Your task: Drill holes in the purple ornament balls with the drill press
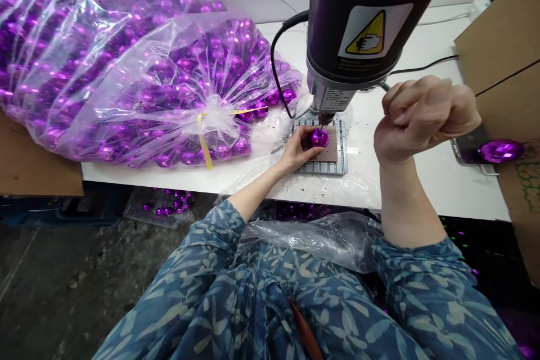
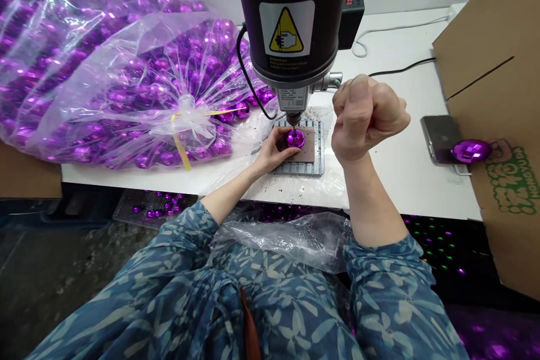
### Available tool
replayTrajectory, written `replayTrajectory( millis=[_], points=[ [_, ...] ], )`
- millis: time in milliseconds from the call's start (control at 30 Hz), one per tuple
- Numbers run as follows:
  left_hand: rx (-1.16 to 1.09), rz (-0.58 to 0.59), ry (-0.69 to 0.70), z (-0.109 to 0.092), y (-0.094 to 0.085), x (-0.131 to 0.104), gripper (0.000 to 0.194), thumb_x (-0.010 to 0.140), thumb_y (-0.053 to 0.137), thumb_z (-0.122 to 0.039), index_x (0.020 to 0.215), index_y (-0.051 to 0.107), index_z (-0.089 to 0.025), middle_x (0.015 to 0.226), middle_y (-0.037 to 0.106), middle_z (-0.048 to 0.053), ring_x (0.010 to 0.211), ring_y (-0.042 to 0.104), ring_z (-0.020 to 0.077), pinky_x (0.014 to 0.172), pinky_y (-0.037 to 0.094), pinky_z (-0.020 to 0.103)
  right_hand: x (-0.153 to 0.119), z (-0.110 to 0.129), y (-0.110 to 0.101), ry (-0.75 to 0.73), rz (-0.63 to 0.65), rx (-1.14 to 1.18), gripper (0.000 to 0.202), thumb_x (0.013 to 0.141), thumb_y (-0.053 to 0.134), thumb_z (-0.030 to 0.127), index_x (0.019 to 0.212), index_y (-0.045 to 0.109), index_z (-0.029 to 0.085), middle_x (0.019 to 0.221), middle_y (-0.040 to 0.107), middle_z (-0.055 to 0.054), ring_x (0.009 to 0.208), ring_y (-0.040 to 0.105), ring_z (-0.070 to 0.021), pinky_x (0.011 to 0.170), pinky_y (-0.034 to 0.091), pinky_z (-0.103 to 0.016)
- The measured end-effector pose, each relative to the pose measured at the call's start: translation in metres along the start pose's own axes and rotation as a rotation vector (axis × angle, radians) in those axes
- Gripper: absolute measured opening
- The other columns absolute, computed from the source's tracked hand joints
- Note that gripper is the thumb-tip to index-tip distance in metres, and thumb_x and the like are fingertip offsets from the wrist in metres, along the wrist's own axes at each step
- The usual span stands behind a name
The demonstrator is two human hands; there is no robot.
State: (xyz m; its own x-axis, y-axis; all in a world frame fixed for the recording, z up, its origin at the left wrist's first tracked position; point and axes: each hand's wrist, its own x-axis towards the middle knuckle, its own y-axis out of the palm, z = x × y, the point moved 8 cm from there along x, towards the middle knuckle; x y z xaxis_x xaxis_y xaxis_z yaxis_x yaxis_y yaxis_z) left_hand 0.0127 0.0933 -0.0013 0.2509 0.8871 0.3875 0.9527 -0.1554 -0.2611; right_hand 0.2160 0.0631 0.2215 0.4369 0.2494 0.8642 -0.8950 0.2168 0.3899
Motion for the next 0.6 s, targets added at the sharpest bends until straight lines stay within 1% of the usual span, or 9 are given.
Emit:
replayTrajectory(
  millis=[100, 267, 333, 433, 500, 567, 600],
  points=[
    [0.022, 0.013, 0.009, 0.000, 0.001, -0.001, 0.067, 0.105, 0.084, -0.065, 0.153, 0.055, -0.028, 0.148, 0.073, 0.015, 0.142, 0.073, 0.0352, 0.125, 0.060, 0.062, -0.008, -0.005, -0.006, -0.054, 0.009, 0.051, 0.059, 0.109, 0.069, 0.053, 0.079, 0.028, 0.022, 0.058, 0.010, 0.007, 0.044, 0.019, -0.0060, 0.045, 0.028, -0.028],
    [0.016, 0.001, -0.024, -0.002, 0.001, -0.001, 0.070, 0.102, 0.085, -0.071, 0.150, 0.058, -0.027, 0.149, 0.074, 0.016, 0.141, 0.074, 0.0349, 0.124, 0.061, 0.059, -0.016, -0.004, -0.011, -0.125, 0.048, 0.106, 0.050, 0.113, 0.062, 0.040, 0.080, 0.030, 0.021, 0.056, 0.012, 0.008, 0.043, 0.017, -0.0040, 0.047, 0.029, -0.024],
    [0.011, -0.002, -0.043, -0.003, 0.001, 0.000, 0.071, 0.101, 0.085, -0.073, 0.148, 0.059, -0.026, 0.148, 0.074, 0.015, 0.141, 0.075, 0.0347, 0.124, 0.061, 0.058, -0.018, -0.003, -0.011, -0.144, 0.064, 0.112, 0.047, 0.113, 0.062, 0.041, 0.080, 0.036, 0.020, 0.057, 0.013, 0.010, 0.045, 0.016, -0.0022, 0.048, 0.031, -0.020],
    [0.009, -0.005, -0.066, -0.005, 0.000, 0.000, 0.072, 0.100, 0.086, -0.074, 0.147, 0.060, -0.026, 0.148, 0.074, 0.015, 0.141, 0.075, 0.0343, 0.124, 0.061, 0.057, -0.019, -0.003, -0.010, -0.174, 0.081, 0.101, 0.045, 0.114, 0.061, 0.045, 0.082, 0.044, 0.018, 0.058, 0.021, 0.011, 0.048, 0.018, -0.0005, 0.051, 0.033, -0.016],
    [0.005, -0.013, -0.082, -0.005, -0.001, 0.000, 0.073, 0.099, 0.088, -0.074, 0.146, 0.060, -0.025, 0.147, 0.075, 0.015, 0.140, 0.075, 0.0342, 0.124, 0.061, 0.057, -0.020, -0.002, -0.009, -0.200, 0.094, 0.091, 0.044, 0.116, 0.055, 0.042, 0.081, 0.042, 0.019, 0.057, 0.026, 0.009, 0.048, 0.019, -0.0014, 0.053, 0.034, -0.018],
    [-0.005, -0.023, -0.090, -0.006, -0.002, 0.000, 0.073, 0.097, 0.090, -0.072, 0.144, 0.061, -0.025, 0.146, 0.076, 0.015, 0.139, 0.076, 0.0342, 0.123, 0.061, 0.057, -0.022, 0.000, -0.008, -0.220, 0.107, 0.082, 0.046, 0.116, 0.051, 0.039, 0.078, 0.035, 0.018, 0.055, 0.024, 0.007, 0.046, 0.018, -0.0030, 0.053, 0.034, -0.021],
    [-0.009, -0.029, -0.090, -0.007, -0.002, 0.001, 0.072, 0.097, 0.092, -0.071, 0.143, 0.061, -0.025, 0.146, 0.076, 0.015, 0.139, 0.076, 0.0342, 0.123, 0.061, 0.057, -0.023, 0.000, -0.008, -0.224, 0.111, 0.078, 0.048, 0.115, 0.052, 0.040, 0.076, 0.033, 0.018, 0.055, 0.022, 0.007, 0.045, 0.018, -0.0036, 0.053, 0.034, -0.023]
  ],
)
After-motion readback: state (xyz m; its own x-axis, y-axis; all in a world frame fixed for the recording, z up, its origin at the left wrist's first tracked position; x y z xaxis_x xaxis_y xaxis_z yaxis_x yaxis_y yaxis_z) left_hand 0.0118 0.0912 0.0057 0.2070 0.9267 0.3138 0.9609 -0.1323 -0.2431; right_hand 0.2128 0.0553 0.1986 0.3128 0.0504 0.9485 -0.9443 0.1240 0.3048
